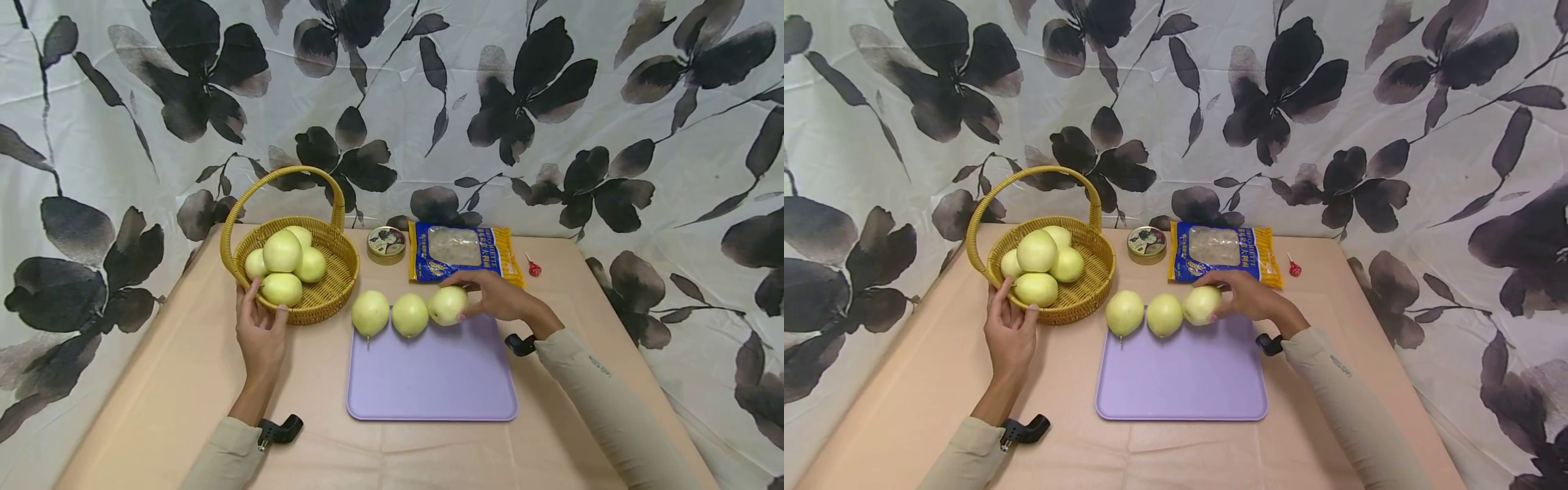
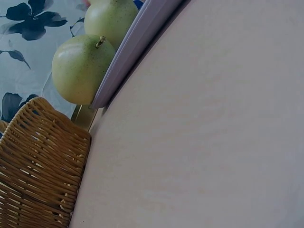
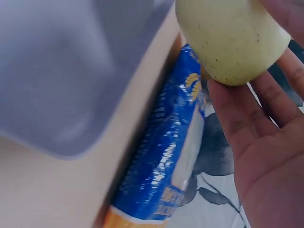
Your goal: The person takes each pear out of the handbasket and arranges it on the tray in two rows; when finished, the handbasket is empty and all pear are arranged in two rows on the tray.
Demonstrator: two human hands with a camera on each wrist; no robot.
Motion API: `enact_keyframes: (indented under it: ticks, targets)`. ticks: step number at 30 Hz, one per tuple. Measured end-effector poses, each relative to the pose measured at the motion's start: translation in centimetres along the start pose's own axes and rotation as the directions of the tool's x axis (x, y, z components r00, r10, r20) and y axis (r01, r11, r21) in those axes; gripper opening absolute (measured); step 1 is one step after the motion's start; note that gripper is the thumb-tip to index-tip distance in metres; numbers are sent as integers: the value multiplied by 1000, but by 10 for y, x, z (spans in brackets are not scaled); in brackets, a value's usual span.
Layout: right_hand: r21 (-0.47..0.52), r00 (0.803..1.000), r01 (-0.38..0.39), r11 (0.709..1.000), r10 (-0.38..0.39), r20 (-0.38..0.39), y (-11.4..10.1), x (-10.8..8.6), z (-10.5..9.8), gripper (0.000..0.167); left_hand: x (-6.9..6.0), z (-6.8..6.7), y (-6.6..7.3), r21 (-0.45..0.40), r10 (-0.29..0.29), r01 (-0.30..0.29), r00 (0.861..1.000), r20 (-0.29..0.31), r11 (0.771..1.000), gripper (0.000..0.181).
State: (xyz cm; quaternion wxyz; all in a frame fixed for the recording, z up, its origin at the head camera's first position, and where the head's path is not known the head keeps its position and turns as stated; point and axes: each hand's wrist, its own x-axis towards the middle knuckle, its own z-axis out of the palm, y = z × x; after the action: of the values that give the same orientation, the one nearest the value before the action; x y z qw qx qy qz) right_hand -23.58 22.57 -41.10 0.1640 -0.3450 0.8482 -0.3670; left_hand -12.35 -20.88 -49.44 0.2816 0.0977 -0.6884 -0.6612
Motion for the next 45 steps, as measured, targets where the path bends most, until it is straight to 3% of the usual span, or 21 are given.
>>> enact_keyframes:
  ticks: [7, 11, 17, 23, 31, 39, 45]
  targets:
    - [26, 995, -16, 1000, 14, 99, 9, -2, 10, 63, 0, 0, 0, -4, -2, 2, 1000, -5, 1000, 72]
    - [27, 993, -8, 1000, 4, 117, 14, 0, 14, 65, 0, 0, 0, 2, 1, -1, 1000, -5, 1000, 72]
    - [76, 999, -49, 996, 49, 5, 18, -6, 17, 75, 1, 1, 0, 7, 2, -2, 1000, -2, 1000, 72]
    - [67, 981, -159, 985, 165, -101, 22, -20, 21, 71, 1, 1, -1, 1, 0, 0, 1000, -1, 1000, 73]
    - [142, 976, -139, 980, 159, -146, 21, -24, 35, 69, 1, 1, 0, -5, -9, 9, 1000, -6, 1000, 72]
    - [273, 965, -155, 950, 204, -163, 28, -30, 36, 68, 1, 1, -3, -8, -10, 10, 1000, -6, 1000, 72]
    - [287, 964, -151, 946, 205, -168, 31, -37, 36, 64, 1, 1, -1, -8, -1, 1, 1000, -5, 1000, 73]
